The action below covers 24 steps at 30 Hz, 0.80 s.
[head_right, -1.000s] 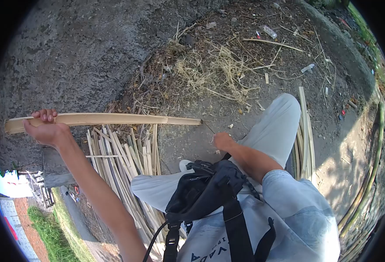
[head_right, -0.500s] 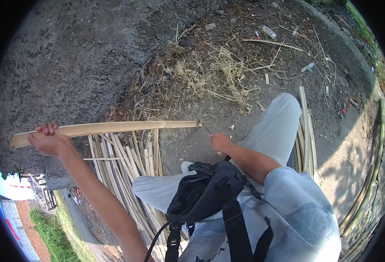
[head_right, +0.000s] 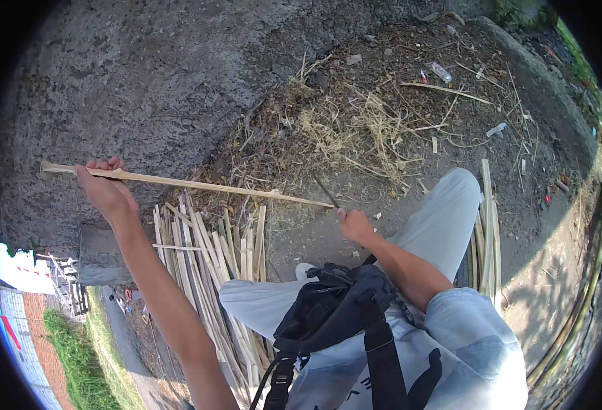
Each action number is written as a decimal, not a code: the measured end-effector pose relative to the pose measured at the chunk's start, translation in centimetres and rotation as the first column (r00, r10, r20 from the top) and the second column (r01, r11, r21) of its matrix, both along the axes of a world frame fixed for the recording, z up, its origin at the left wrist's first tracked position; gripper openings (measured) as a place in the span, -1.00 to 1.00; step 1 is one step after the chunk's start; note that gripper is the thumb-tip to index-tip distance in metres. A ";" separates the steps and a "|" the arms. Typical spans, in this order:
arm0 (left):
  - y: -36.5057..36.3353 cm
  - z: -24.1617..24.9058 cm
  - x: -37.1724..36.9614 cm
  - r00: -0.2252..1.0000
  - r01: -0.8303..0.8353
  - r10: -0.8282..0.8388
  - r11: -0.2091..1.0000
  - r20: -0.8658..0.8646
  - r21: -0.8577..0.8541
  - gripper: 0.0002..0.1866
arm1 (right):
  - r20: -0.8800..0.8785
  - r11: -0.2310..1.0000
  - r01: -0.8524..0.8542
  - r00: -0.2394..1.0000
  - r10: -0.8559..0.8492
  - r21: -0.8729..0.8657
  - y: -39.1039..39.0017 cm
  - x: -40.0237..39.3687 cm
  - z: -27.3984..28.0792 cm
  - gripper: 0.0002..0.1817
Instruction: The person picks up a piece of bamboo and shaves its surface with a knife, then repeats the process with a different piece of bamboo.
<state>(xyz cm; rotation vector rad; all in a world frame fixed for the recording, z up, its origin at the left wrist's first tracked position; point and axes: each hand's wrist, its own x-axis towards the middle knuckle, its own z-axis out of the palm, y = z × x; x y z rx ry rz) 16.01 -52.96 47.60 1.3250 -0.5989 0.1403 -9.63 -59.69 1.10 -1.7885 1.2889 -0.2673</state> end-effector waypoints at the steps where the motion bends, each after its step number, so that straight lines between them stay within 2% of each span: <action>1: -0.2 0.2 -0.3 0.999 0.016 -0.018 0.999 0.043 0.037 -0.53 | 0.029 0.999 -0.013 1.000 0.012 0.031 -0.3 0.1 1.5 -0.31; 3: -0.6 0.5 -1.4 0.991 0.043 -0.057 0.992 0.125 0.116 -0.52 | 0.085 0.995 -0.042 0.996 0.034 0.095 -1.2 -0.4 5.5 -0.32; 6: -1.7 0.7 -2.3 0.995 0.083 -0.086 0.995 0.054 0.061 -0.53 | 0.181 0.961 -0.076 0.983 0.028 0.264 -2.1 -1.3 13.2 -0.34; 9: -2.5 0.6 -2.7 0.984 0.085 -0.094 0.994 0.148 0.069 -0.44 | 0.255 0.955 -0.108 0.966 0.035 0.277 -2.4 -1.8 18.6 -0.37; 12: -3.5 1.2 -3.5 0.987 0.090 -0.089 0.996 0.135 0.000 -0.46 | 0.268 0.952 -0.166 0.959 0.094 0.259 -2.8 -1.8 23.3 -0.39; 18: -6.0 0.8 -4.9 0.961 0.199 -0.176 0.976 0.213 -0.091 -0.55 | 0.358 0.963 -0.267 0.903 0.236 0.040 -2.9 -0.3 31.6 -0.40; 20: -6.7 0.7 -5.4 0.948 0.238 -0.214 0.968 0.234 -0.079 -0.59 | 0.449 0.964 -0.258 0.856 0.257 -0.059 -2.6 0.5 34.8 -0.39; 23: -7.3 0.4 -5.5 0.914 0.398 -0.377 0.905 0.150 -0.151 -0.55 | 0.483 0.953 -0.260 0.822 0.302 -0.155 -2.4 1.3 39.3 -0.37; 24: -7.6 0.3 -5.4 0.911 0.402 -0.376 0.899 0.168 -0.172 -0.53 | 0.479 0.947 -0.264 0.818 0.319 -0.180 -2.4 1.5 40.4 -0.37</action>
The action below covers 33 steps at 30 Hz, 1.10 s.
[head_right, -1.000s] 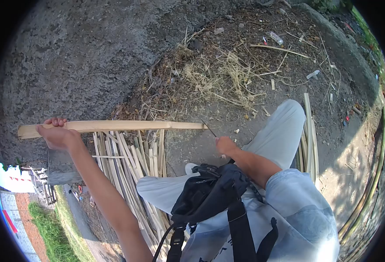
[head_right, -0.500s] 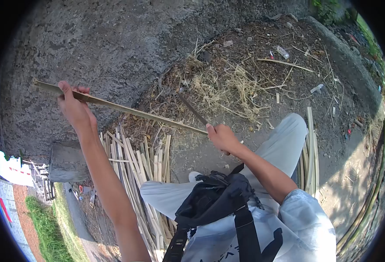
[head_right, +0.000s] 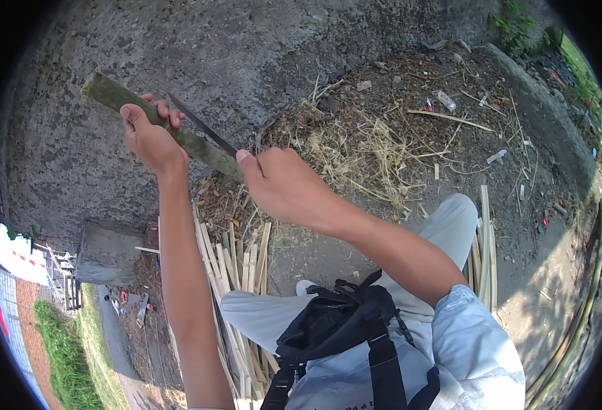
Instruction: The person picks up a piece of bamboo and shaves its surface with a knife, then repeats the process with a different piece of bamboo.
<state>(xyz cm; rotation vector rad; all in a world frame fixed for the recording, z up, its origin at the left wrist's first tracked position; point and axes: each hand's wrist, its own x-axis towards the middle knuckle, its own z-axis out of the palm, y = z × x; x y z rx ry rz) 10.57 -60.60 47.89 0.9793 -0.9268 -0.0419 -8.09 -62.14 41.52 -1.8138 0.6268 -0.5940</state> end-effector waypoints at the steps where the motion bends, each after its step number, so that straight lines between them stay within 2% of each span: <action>1: -0.4 -0.2 0.1 1.000 0.004 -0.004 1.000 0.009 -0.028 -0.52 | 0.026 1.000 0.014 1.000 -0.014 -0.021 -0.1 0.3 0.7 -0.36; 3: -0.7 -0.2 -0.1 1.000 0.001 0.000 0.998 0.025 -0.059 -0.51 | 0.079 0.997 0.043 0.996 -0.038 -0.059 -0.2 0.9 1.7 -0.36; 6: -1.2 -0.3 -1.3 1.000 0.019 -0.018 0.994 0.013 -0.112 -0.52 | 0.068 0.999 0.034 0.997 -0.031 -0.042 0.1 1.3 2.1 -0.35; 9: -0.9 -0.5 -2.1 1.000 -0.021 0.018 0.989 -0.018 -0.145 -0.53 | -0.061 0.988 0.032 0.997 -0.041 -0.148 0.8 2.1 -3.1 -0.39; 12: -0.4 -0.6 -2.0 0.998 -0.058 0.059 0.984 0.003 -0.171 -0.53 | -0.274 0.995 -0.025 0.961 0.050 0.093 1.4 0.8 -8.2 -0.39; 15: 0.2 -0.6 -2.2 0.996 -0.080 0.083 0.983 0.010 -0.162 -0.53 | -0.266 0.973 0.025 0.963 0.038 0.230 1.7 0.1 -10.1 -0.35; 18: 0.0 -0.7 -2.9 0.995 -0.076 0.085 0.983 0.046 -0.167 -0.53 | -0.162 0.979 0.035 0.987 -0.002 0.201 1.6 -0.3 -7.6 -0.37; 21: -0.2 -0.7 -3.5 0.996 -0.074 0.080 0.987 0.034 -0.143 -0.52 | 0.056 0.994 0.065 0.996 -0.070 0.088 2.6 0.0 -6.3 -0.40; 24: -0.2 -0.6 -3.5 0.989 -0.140 0.145 0.977 0.017 -0.162 -0.52 | -0.004 0.995 0.075 0.997 -0.074 0.064 3.3 1.3 -11.0 -0.40; 27: 0.0 -0.4 -1.9 0.981 -0.194 0.194 0.969 -0.018 -0.155 -0.53 | 0.000 0.997 0.060 0.998 -0.060 0.043 3.5 1.3 -12.3 -0.40; 30: 0.8 -0.6 -0.6 0.978 -0.210 0.206 0.966 -0.047 -0.148 -0.54 | -0.044 0.993 0.008 0.999 -0.013 -0.117 2.7 1.5 -11.2 -0.41; 33: 0.9 -0.5 0.5 0.978 -0.206 0.200 0.964 -0.056 -0.166 -0.54 | -0.039 0.987 -0.029 0.999 0.023 -0.156 1.6 1.2 -7.2 -0.40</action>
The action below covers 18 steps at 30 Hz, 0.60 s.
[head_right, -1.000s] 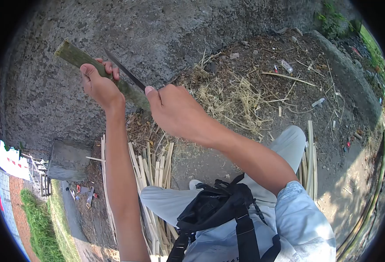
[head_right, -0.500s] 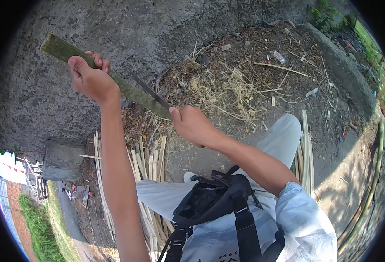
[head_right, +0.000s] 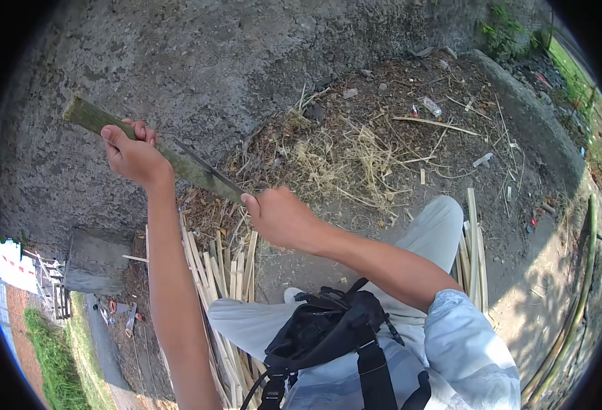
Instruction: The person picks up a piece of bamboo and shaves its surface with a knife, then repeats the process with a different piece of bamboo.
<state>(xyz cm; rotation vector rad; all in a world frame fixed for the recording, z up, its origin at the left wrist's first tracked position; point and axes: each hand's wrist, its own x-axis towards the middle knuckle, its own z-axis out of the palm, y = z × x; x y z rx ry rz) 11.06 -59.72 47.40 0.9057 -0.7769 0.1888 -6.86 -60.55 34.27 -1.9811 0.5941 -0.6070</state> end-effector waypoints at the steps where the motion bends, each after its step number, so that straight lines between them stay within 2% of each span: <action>1: 0.1 -0.1 0.0 1.000 0.004 -0.004 1.000 -0.011 0.008 -0.54 | 0.020 0.999 0.002 1.000 -0.003 0.034 -0.1 -0.2 1.6 -0.39; 3: -0.1 -0.2 -0.6 1.000 -0.009 0.009 1.000 0.010 0.019 -0.54 | 0.050 0.994 0.001 0.999 -0.007 0.111 -0.1 -0.3 4.0 -0.38; 6: -0.4 0.2 -2.0 1.000 -0.026 0.025 0.999 0.008 0.025 -0.54 | 0.116 0.999 0.045 0.992 -0.046 0.014 0.8 0.6 2.4 -0.37; 9: 0.1 0.0 -1.6 0.999 -0.042 0.043 0.999 -0.023 0.029 -0.53 | -0.106 0.984 0.019 0.994 0.000 0.180 1.6 0.3 -1.5 -0.39; 11: 0.0 0.3 -0.9 0.999 -0.042 0.042 0.999 -0.019 0.010 -0.53 | -0.104 0.992 0.033 0.994 -0.021 0.124 1.1 0.5 -2.1 -0.40; 15: 0.9 -0.2 0.0 0.999 -0.034 0.034 0.999 -0.011 0.024 -0.52 | -0.135 0.995 -0.026 0.990 0.039 0.094 0.6 0.0 0.1 -0.38; 18: 0.7 -0.2 -0.5 1.000 -0.026 0.026 0.999 -0.010 0.030 -0.51 | -0.038 0.997 -0.002 0.999 0.005 0.076 1.4 -0.7 3.2 -0.38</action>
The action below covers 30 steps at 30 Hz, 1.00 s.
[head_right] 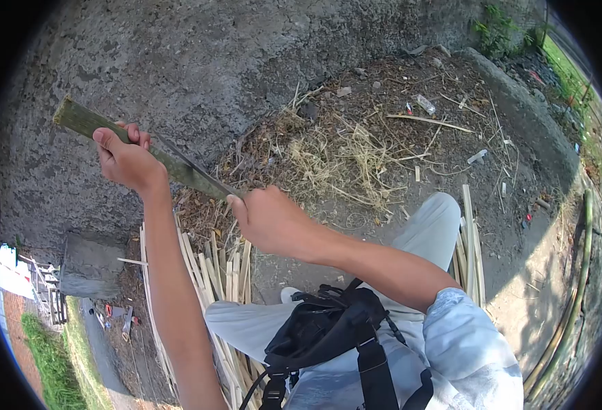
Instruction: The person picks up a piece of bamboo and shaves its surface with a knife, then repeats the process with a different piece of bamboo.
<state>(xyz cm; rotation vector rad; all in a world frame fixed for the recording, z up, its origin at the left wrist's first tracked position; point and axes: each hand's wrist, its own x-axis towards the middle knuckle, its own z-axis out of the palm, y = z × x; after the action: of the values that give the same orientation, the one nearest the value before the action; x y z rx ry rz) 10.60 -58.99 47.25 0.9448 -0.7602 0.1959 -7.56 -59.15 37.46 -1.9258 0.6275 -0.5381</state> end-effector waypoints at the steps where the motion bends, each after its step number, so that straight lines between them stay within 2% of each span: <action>1: 0.0 0.0 -0.3 1.000 -0.001 0.001 1.000 -0.002 0.004 -0.51 | -0.005 1.000 0.006 1.000 -0.006 0.005 0.2 0.2 -0.4 -0.40; 3: -0.2 -0.1 -0.5 1.000 -0.024 0.024 1.000 -0.009 0.014 -0.51 | -0.013 1.000 0.017 1.000 -0.017 0.015 0.7 0.7 -2.3 -0.45; 5: -0.2 0.1 -0.3 0.999 -0.039 0.039 0.999 -0.007 0.029 -0.51 | -0.197 1.000 -0.019 0.980 0.015 -0.020 -0.4 1.5 -9.6 -0.45; 8: -0.4 0.4 0.4 0.999 -0.034 0.033 0.999 0.008 0.034 -0.50 | -0.254 0.998 -0.019 0.967 0.003 -0.063 -1.4 0.8 -14.1 -0.41; 11: -0.2 -0.4 -0.3 1.000 -0.006 0.007 0.998 -0.004 0.064 -0.49 | -0.310 0.985 0.011 0.950 0.043 0.169 -1.7 -0.1 -6.9 -0.36; 14: -0.7 0.0 -0.9 1.000 0.004 -0.005 0.998 0.012 0.056 -0.47 | -0.094 0.997 0.049 0.995 -0.043 0.062 -1.3 1.1 -6.5 -0.28; 17: -0.7 0.0 -1.0 1.000 -0.007 0.006 0.996 0.004 0.085 -0.47 | -0.021 0.993 0.067 0.998 -0.065 0.093 -0.4 1.9 -10.5 -0.28; 20: -0.5 0.3 -1.1 1.000 0.000 0.000 0.996 -0.008 0.085 -0.48 | -0.453 0.946 0.065 0.887 0.091 0.318 -1.2 0.9 -18.2 -0.28; 23: -0.6 0.4 -1.1 1.000 0.021 -0.022 0.997 0.008 0.078 -0.49 | -0.440 0.966 0.072 0.897 0.046 0.249 -2.3 1.2 -21.3 -0.28; 26: -0.4 -0.1 -0.9 1.000 0.016 -0.017 0.995 0.003 0.096 -0.49 | -0.195 0.991 0.121 0.975 -0.107 0.061 -1.9 2.2 -19.2 -0.27; 28: -0.3 0.0 -0.4 0.999 0.032 -0.033 0.996 0.008 0.087 -0.48 | -0.135 0.991 0.120 0.985 -0.111 0.062 -0.9 1.9 -16.6 -0.34; 30: -0.3 0.1 -0.1 1.000 0.020 -0.020 0.996 0.002 0.084 -0.48 | -0.109 0.992 0.113 0.988 -0.108 0.048 0.0 1.8 -17.2 -0.40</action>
<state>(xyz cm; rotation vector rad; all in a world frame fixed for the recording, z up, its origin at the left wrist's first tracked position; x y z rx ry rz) 10.46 -59.25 47.30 1.0160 -0.7852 0.1486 -5.75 -59.10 20.31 -1.8859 0.8134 -0.4848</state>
